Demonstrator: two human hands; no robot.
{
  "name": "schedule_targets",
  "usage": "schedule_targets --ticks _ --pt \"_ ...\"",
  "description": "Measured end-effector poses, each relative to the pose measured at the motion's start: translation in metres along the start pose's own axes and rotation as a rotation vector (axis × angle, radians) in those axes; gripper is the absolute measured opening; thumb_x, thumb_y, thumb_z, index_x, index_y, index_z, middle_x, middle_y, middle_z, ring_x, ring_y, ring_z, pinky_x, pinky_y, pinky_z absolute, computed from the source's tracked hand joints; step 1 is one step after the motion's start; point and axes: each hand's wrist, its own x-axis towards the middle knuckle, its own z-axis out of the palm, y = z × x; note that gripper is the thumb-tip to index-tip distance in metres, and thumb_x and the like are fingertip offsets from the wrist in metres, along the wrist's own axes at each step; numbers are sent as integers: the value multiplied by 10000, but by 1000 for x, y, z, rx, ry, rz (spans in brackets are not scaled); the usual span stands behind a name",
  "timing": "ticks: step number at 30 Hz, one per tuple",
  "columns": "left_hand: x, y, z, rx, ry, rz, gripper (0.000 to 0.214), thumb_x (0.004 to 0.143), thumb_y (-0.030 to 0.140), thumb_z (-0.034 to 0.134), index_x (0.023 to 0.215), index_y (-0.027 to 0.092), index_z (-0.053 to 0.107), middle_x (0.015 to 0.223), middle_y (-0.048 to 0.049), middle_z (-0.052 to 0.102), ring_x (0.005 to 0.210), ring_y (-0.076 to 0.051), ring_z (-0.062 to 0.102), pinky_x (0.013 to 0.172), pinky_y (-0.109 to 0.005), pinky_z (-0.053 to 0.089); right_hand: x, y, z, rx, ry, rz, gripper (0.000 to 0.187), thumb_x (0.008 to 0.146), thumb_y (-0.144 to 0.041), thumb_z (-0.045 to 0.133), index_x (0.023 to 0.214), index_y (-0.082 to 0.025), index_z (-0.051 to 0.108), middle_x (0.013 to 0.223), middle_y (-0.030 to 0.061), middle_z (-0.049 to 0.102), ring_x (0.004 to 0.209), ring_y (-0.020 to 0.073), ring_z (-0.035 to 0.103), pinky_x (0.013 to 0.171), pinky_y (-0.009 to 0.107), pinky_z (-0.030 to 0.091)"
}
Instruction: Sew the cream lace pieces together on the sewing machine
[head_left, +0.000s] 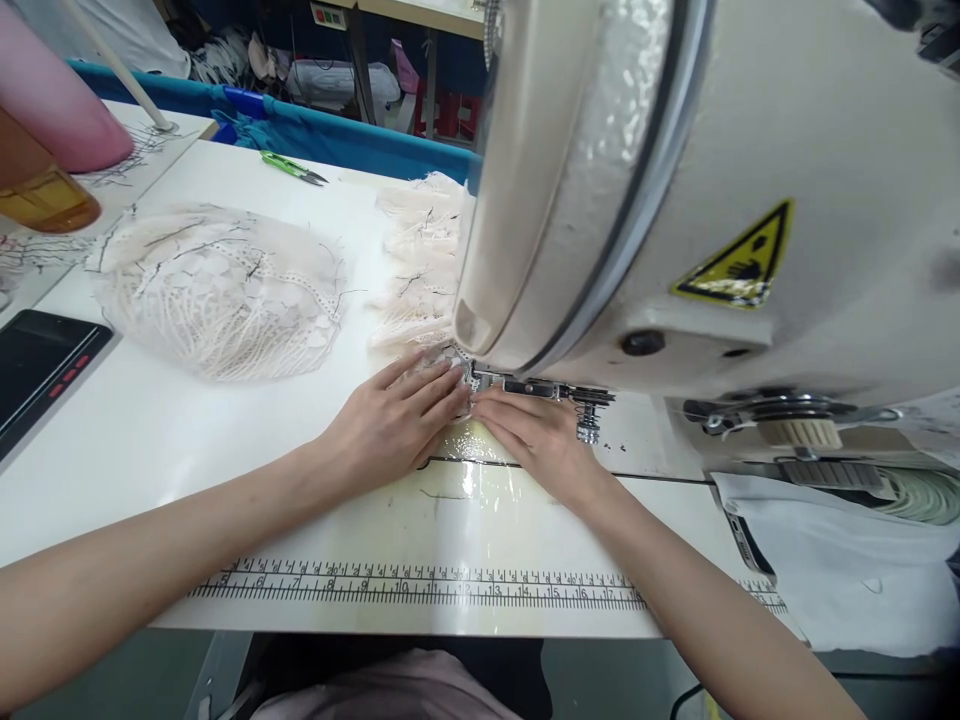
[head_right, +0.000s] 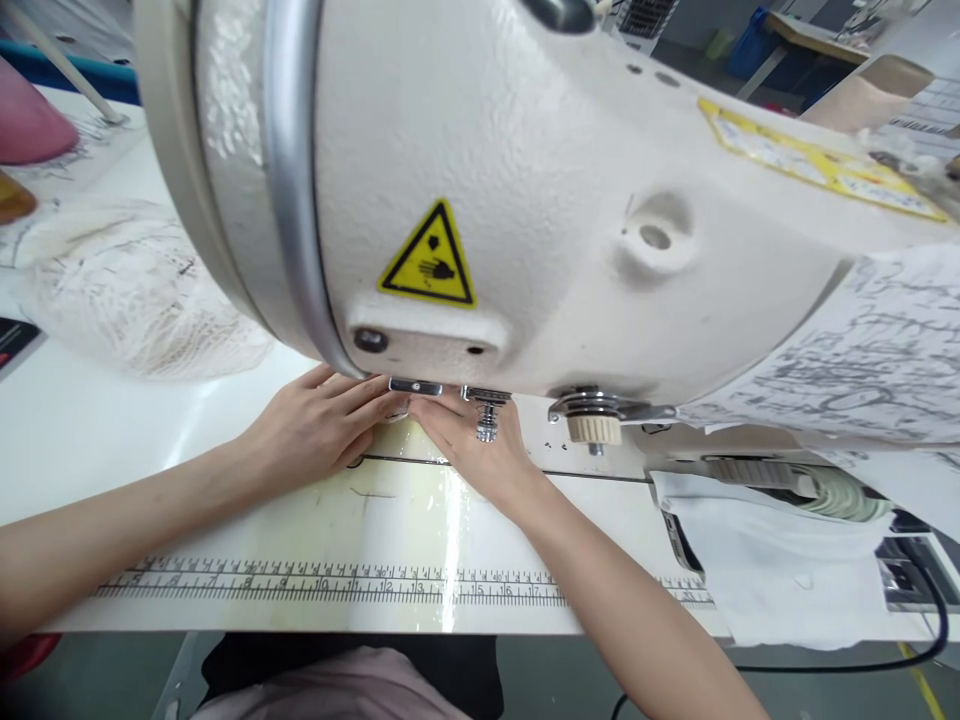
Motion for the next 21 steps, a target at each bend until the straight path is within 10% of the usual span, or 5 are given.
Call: schedule_targets --ticks 21 --pt "1 0 0 37 -71 -15 368 964 212 399 1266 147 599 1265 -121 639 1239 -287 557 1094 -500 396 -10 18 12 -55 8 107 252 942 -334 569 1169 -259 646 1075 14 729 849 133 699 646 243 525"
